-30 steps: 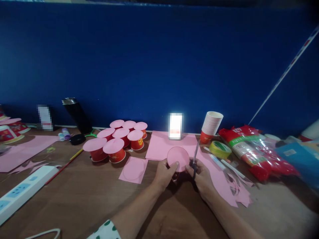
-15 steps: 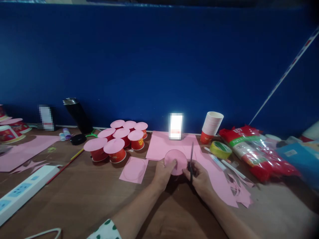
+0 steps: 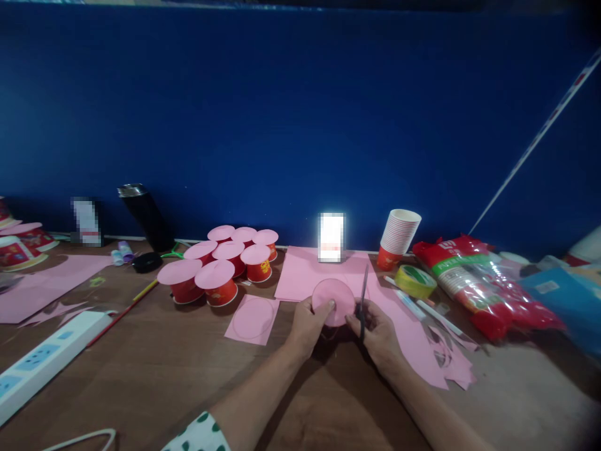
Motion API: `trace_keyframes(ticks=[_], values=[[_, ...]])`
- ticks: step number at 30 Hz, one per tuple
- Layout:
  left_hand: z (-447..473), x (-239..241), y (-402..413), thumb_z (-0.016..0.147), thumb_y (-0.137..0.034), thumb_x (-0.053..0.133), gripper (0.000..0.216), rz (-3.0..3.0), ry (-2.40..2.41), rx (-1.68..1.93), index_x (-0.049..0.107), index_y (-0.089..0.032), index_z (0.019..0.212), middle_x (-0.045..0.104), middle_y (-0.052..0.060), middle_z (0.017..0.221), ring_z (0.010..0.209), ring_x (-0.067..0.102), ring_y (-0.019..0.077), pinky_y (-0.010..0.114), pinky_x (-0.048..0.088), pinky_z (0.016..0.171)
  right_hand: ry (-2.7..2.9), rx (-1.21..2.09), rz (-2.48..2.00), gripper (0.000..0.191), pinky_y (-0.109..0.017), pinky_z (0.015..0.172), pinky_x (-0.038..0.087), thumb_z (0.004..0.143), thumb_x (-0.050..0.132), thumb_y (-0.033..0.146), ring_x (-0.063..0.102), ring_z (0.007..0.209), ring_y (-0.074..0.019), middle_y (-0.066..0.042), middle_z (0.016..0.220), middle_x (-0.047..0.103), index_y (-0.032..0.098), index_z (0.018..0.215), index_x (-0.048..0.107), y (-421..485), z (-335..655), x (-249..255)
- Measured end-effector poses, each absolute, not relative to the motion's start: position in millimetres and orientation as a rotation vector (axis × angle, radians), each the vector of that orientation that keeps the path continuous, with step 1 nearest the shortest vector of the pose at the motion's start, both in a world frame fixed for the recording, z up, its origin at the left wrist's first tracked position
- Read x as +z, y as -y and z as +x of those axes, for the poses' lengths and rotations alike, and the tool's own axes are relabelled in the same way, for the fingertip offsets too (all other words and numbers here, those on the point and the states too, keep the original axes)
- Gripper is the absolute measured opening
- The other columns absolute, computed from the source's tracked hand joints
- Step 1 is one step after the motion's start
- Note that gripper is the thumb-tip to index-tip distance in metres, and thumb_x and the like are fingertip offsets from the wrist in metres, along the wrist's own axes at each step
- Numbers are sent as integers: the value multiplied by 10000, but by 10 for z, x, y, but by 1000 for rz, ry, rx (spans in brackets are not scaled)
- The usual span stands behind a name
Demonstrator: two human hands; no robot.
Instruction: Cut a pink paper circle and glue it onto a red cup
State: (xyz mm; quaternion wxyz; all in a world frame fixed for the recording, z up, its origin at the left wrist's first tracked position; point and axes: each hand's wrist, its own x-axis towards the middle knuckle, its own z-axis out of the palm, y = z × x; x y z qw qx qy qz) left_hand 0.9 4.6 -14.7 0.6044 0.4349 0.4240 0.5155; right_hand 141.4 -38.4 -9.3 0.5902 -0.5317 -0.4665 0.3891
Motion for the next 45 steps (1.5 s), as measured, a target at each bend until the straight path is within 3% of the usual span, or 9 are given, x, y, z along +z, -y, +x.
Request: trace_keyframes(ticks=[5,12,19,28,38,45], values=[[12,-125,-29,659,-450,730,373,1010,-1006,1141,673,-96,763,605,6,536,414,483,93,207,386,412,1004,951,-1238,563,-265,584,503,530,839,453,596,616,-153,2,687,637,175,963,610,388,1398,-35],[9,-92,-24,664,-376,741,329,997,-991,1174,700,-84,810,686,61,687,569,569,121,219,458,530,1075,972,-1206,515,-266,614,509,574,830,406,610,646,-159,-9,718,654,170,976,609,391,1404,-79],[9,-96,-17,663,-398,740,339,1011,-995,1154,699,-83,784,659,35,612,504,534,106,218,436,496,1082,1001,-1210,514,-279,621,509,590,826,396,600,645,-165,-10,714,643,161,985,597,385,1409,-109],[13,-100,-26,651,-383,749,357,1013,-986,1199,719,-77,831,718,96,745,626,618,160,256,489,591,1092,1010,-1215,505,-273,608,502,572,825,432,604,650,-169,-13,717,653,173,950,614,398,1390,-56],[14,-116,-47,631,-399,776,434,877,-904,1235,692,-80,913,723,119,843,714,653,190,295,519,667,1049,1080,-1202,491,-221,496,434,562,837,407,552,576,-127,2,705,633,179,948,636,409,1380,-34],[-2,11,-23,605,-388,793,429,708,-888,1225,665,-98,895,704,70,717,595,638,157,280,523,600,1005,1169,-1191,515,-208,458,373,618,793,487,503,529,-107,22,637,585,175,997,640,454,1346,38]])
